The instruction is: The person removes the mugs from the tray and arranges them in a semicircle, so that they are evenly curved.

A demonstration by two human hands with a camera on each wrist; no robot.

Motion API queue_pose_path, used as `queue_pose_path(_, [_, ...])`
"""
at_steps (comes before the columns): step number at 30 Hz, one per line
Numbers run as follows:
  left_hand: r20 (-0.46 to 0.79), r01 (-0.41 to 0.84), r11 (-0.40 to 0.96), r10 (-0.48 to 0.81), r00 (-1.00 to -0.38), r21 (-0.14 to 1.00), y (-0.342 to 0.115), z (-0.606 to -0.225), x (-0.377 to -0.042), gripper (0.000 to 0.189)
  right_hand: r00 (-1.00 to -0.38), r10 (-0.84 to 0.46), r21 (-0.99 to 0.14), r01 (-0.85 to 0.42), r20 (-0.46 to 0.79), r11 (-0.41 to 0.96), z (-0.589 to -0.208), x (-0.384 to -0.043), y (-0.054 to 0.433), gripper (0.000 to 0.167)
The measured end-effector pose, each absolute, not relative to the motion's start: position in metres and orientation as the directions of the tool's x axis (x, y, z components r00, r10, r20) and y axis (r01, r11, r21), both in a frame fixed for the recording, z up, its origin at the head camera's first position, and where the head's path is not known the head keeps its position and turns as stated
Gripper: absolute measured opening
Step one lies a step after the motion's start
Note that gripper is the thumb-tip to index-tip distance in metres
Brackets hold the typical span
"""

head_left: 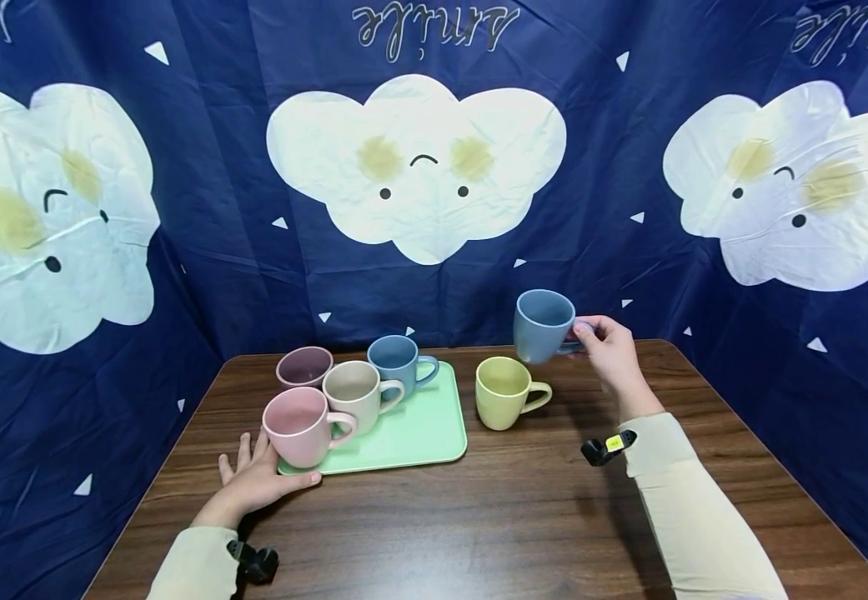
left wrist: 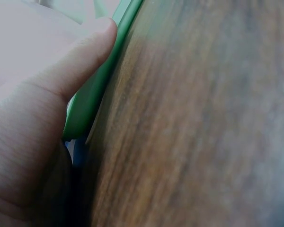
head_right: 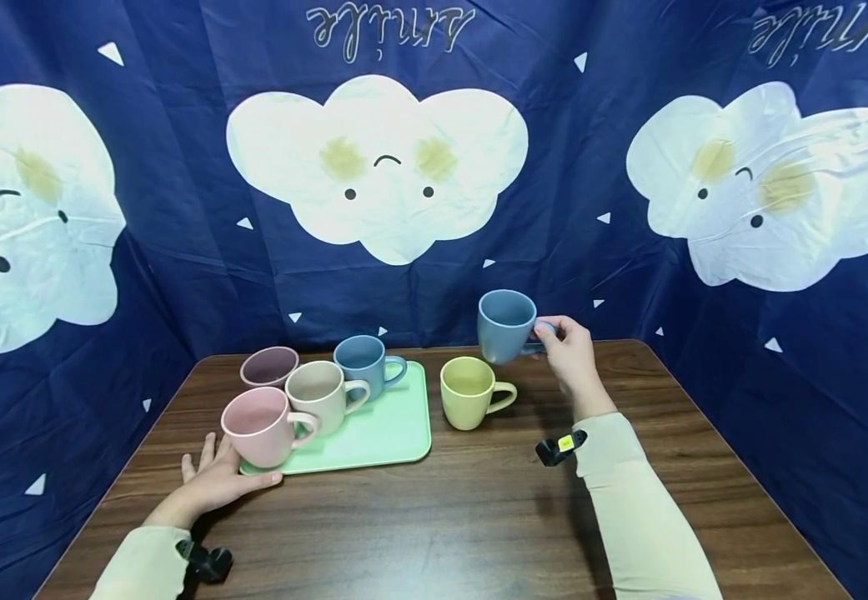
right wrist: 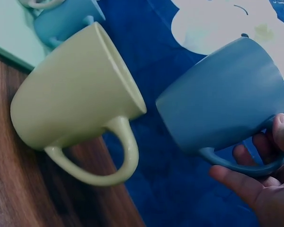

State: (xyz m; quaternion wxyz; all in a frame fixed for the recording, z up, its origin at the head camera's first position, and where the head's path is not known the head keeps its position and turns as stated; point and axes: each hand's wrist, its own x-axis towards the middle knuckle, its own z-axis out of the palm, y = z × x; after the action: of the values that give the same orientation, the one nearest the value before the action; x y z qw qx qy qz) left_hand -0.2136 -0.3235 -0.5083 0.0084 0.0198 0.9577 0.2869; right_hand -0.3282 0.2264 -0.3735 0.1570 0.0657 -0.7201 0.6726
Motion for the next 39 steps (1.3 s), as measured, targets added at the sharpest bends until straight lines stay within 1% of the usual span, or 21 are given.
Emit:
queue_pose_path(2, [-0.004,0.028,0.841,0.036,-0.999,0.540,-0.324,-0.511,-0.214,0.129,-0.945,0.117,-0.951,-0.298,0.306,0.083,-0.376,-0.330,0.227,0.020])
queue_pose_path(6, [-0.004,0.032,0.830,0.041,-0.999,0.557,-0.323,-0.507,-0.213,0.128,-0.948,0.124,-0.954,-0.281,0.293,0.100,-0.384,-0.333,0.227,0.025])
queue_pose_path(11, [0.002,0.030,0.839,0.034,-0.999,0.543,-0.324,-0.510,-0.215,0.128,-0.953,0.155,-0.964,-0.250,0.261,0.087,-0.397,-0.339,0.228,0.021])
queue_pose_path(15, [0.007,0.032,0.842,0.033,-0.999,0.539,-0.327,-0.514,-0.216,0.130,-0.953,0.182,-0.970,-0.228,0.241,0.089,-0.408,-0.343,0.227,0.021])
queue_pose_path(22, [0.006,0.029,0.843,0.031,-0.999,0.538,-0.327,-0.515,-0.217,0.130,-0.944,0.224,-0.966,-0.211,0.242,0.152,-0.425,-0.345,0.222,0.024])
queue_pose_path(27, [0.016,0.036,0.838,0.033,-0.999,0.545,-0.324,-0.510,-0.215,0.130,-0.933,0.241,-0.954,-0.220,0.267,0.204,-0.438,-0.345,0.220,0.023])
queue_pose_path(34, [0.025,0.043,0.846,0.035,-0.999,0.531,-0.326,-0.514,-0.217,0.131,-0.952,0.218,-0.976,-0.201,0.214,0.081,-0.448,-0.344,0.218,0.024])
queue_pose_path(39, [0.028,0.044,0.843,0.035,-0.999,0.535,-0.327,-0.513,-0.215,0.131,-0.957,0.216,-0.980,-0.178,0.193,0.086,-0.453,-0.344,0.216,0.027])
